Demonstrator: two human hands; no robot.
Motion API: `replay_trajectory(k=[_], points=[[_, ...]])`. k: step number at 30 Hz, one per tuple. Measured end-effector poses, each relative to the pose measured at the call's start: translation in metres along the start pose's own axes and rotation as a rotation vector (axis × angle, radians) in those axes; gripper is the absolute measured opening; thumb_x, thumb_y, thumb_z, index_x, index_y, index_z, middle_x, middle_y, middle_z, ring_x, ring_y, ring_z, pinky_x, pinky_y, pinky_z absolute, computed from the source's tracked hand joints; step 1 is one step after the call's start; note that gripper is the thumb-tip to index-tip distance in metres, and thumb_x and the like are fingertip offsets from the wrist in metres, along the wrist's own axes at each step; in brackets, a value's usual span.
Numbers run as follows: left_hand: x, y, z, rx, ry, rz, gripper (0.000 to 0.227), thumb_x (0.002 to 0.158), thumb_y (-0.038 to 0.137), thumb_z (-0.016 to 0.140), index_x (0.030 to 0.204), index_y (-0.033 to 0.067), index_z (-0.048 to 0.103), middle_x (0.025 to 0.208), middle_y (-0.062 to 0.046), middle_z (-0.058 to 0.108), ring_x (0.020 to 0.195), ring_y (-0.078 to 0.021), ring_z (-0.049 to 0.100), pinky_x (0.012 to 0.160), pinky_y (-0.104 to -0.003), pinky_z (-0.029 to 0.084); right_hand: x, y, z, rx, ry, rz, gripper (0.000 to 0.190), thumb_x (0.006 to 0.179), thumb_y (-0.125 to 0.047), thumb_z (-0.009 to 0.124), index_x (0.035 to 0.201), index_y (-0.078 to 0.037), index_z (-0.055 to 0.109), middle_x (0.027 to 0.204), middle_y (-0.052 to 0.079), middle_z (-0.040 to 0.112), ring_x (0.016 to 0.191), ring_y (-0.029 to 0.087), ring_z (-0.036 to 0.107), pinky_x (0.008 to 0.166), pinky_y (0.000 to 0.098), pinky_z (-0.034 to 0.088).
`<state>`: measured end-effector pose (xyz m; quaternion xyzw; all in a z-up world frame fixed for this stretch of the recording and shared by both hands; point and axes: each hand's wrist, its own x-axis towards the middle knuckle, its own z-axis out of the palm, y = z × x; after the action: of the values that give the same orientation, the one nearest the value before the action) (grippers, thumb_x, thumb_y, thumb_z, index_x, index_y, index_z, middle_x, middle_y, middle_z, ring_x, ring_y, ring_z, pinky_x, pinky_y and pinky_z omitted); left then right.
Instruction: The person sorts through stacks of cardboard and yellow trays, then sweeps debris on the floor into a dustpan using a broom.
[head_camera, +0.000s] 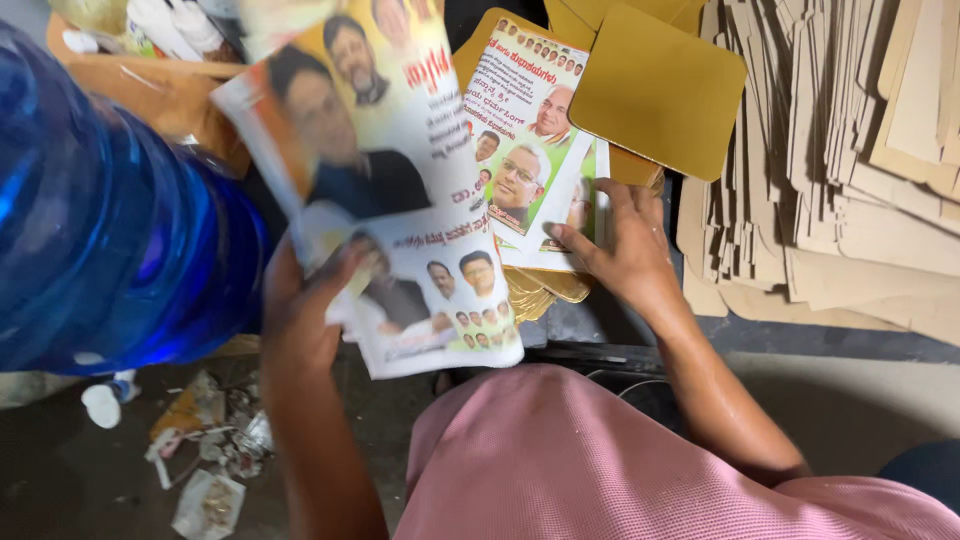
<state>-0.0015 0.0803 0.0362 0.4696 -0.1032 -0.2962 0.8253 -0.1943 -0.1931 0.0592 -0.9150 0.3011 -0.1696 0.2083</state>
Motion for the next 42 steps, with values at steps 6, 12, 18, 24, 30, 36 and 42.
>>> replay_trajectory(k=[6,12,18,24,30,36,42], points=[[0.118,-0.057,0.055,1.294,-0.090,0.614,0.045,0.079,0.023,0.085,0.113,0.0000,0.067,0.109,-0.020,0.066,0.104,-0.0386,0.062,0.089,-0.049,0.051,0.008,0.013,0.000,0.470,-0.056,0.314,0.062,0.092,-0.042,0.069,0.135,0.000,0.053,0.108,0.013,0.071,0.086,0.021,0.072,0.076,0.0347,0.057],[0.125,-0.102,0.060,1.472,-0.184,0.649,0.063,0.072,0.027,0.084,0.122,0.0009,0.056,0.115,-0.024,0.060,0.106,-0.0455,0.056,0.091,-0.055,0.047,0.021,0.019,0.015,0.896,-0.043,0.290,0.049,0.095,-0.034,0.070,0.128,-0.001,0.057,0.097,0.010,0.073,0.084,0.013,0.068,0.073,0.0268,0.056],[0.126,-0.058,0.050,0.629,-0.199,-0.130,0.080,0.068,-0.001,0.081,0.136,0.0068,0.041,0.120,-0.017,0.066,0.101,-0.0274,0.069,0.082,-0.040,0.058,0.004,-0.004,0.030,1.040,-0.116,0.336,0.061,0.085,-0.030,0.079,0.131,-0.002,0.049,0.107,0.011,0.072,0.091,0.017,0.067,0.075,0.0323,0.058],[0.066,0.006,0.049,0.483,-0.369,0.072,0.080,0.077,-0.004,0.076,0.148,-0.0025,0.040,0.129,-0.018,0.066,0.113,-0.0192,0.067,0.093,-0.033,0.056,0.006,-0.032,0.020,1.243,-0.118,0.468,0.099,0.073,-0.030,0.085,0.149,-0.010,0.023,0.128,0.015,0.061,0.112,0.021,0.065,0.091,0.0366,0.058],[0.023,0.024,0.033,0.563,-0.398,0.555,0.074,0.085,-0.001,0.076,0.148,-0.0045,0.038,0.131,-0.015,0.062,0.116,-0.0174,0.063,0.099,-0.033,0.052,0.034,-0.057,-0.014,1.371,-0.074,-0.024,0.103,0.074,-0.023,0.090,0.154,-0.003,0.029,0.133,0.013,0.057,0.119,0.020,0.060,0.095,0.0395,0.053],[0.019,-0.015,0.006,0.671,-0.215,0.776,0.057,0.093,0.008,0.078,0.141,0.0042,0.049,0.123,-0.012,0.066,0.114,-0.0184,0.066,0.100,-0.033,0.054,0.024,-0.082,0.043,1.076,-0.123,-0.438,0.080,0.079,-0.012,0.087,0.146,-0.001,0.046,0.129,0.010,0.064,0.121,0.019,0.064,0.109,0.0355,0.053],[-0.003,-0.033,-0.016,0.591,0.088,0.964,0.046,0.090,0.008,0.087,0.126,0.0068,0.059,0.115,-0.008,0.072,0.101,-0.0188,0.071,0.093,-0.032,0.055,-0.006,-0.107,0.094,0.850,0.045,-0.258,0.058,0.086,-0.003,0.079,0.138,0.001,0.052,0.138,0.013,0.061,0.125,0.017,0.064,0.107,0.0349,0.055]])
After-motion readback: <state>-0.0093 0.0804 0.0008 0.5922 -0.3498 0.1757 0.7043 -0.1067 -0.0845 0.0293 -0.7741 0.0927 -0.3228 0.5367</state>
